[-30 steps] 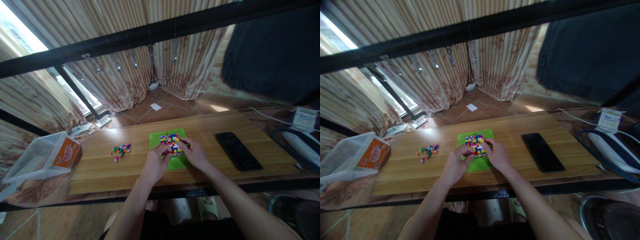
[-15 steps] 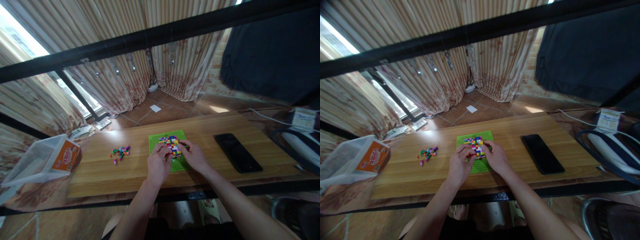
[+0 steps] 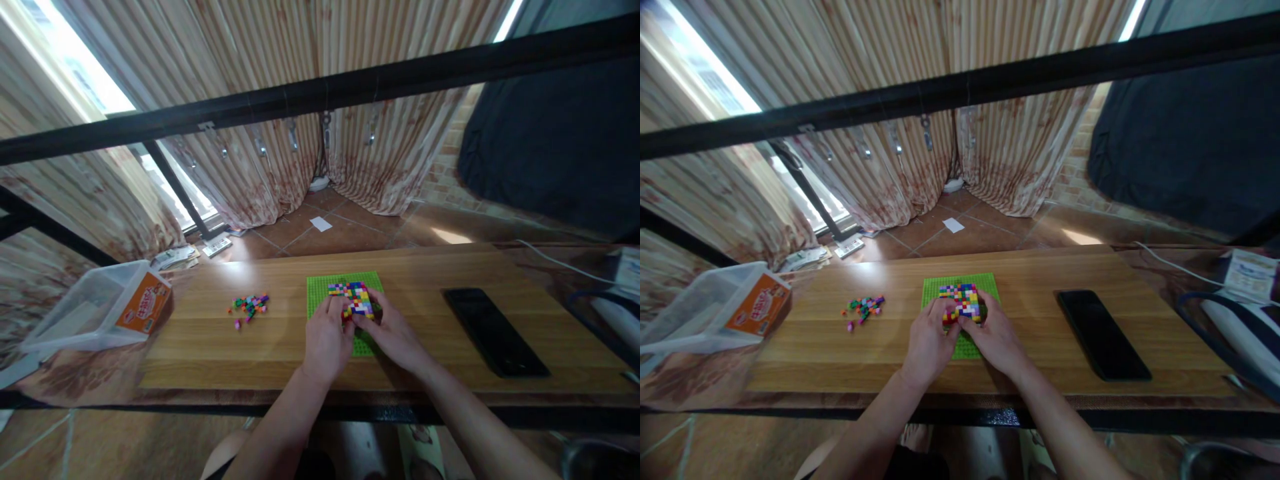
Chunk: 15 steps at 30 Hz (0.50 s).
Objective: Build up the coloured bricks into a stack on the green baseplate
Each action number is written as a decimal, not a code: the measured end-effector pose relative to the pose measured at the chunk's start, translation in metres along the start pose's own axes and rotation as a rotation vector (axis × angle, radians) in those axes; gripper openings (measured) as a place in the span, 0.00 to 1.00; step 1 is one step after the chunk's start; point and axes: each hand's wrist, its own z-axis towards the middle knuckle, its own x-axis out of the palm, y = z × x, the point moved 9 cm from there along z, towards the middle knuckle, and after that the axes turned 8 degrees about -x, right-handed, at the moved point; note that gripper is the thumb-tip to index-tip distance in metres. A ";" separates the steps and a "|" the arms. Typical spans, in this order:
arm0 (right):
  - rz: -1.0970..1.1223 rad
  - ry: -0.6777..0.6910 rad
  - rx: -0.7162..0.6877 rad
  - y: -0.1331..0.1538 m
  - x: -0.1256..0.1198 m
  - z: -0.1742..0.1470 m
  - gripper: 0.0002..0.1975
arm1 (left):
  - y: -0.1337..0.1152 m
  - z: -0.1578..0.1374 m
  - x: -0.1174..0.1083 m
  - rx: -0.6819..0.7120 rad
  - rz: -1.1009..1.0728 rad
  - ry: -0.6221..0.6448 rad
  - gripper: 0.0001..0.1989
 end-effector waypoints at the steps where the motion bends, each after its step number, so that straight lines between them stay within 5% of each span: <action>1: 0.010 -0.011 -0.003 -0.001 0.000 0.000 0.30 | 0.000 0.000 0.001 0.002 -0.003 0.002 0.12; 15: 0.085 -0.120 0.068 -0.013 0.005 0.000 0.28 | 0.004 0.001 0.004 -0.003 -0.019 0.036 0.21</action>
